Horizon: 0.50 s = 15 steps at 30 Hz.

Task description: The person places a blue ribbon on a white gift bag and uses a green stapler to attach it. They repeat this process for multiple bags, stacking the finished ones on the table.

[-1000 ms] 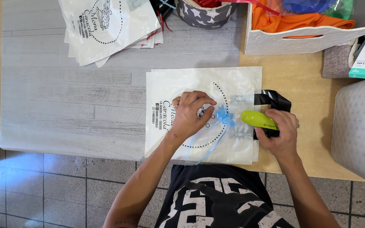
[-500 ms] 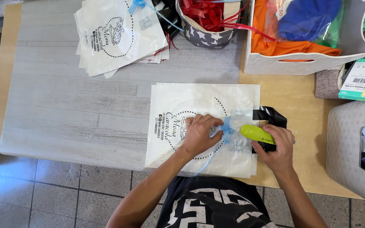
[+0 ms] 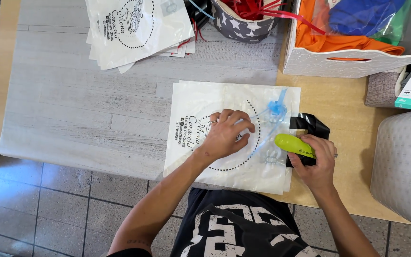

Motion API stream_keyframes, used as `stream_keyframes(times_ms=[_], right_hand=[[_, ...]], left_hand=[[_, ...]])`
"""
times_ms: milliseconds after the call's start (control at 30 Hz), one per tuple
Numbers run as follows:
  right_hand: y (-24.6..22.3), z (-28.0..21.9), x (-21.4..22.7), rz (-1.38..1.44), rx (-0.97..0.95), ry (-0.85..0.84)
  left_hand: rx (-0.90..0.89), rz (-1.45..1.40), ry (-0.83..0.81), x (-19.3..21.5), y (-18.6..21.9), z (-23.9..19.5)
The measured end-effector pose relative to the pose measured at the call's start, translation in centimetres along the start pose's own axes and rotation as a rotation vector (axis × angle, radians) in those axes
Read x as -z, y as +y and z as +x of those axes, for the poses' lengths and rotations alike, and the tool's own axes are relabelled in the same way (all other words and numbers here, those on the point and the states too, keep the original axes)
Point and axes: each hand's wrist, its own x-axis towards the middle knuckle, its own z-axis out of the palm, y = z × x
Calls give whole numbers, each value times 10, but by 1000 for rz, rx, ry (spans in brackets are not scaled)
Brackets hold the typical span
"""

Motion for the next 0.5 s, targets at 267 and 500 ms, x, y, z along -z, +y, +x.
stream_keyframes(times_ms=[267,500], right_hand=[[8,-3,1,-4,3,-15],[6,0,4,7,4,-26]], left_hand=[[289,-166,-135,-2,14,46],[395,-165,-350,4,41,77]])
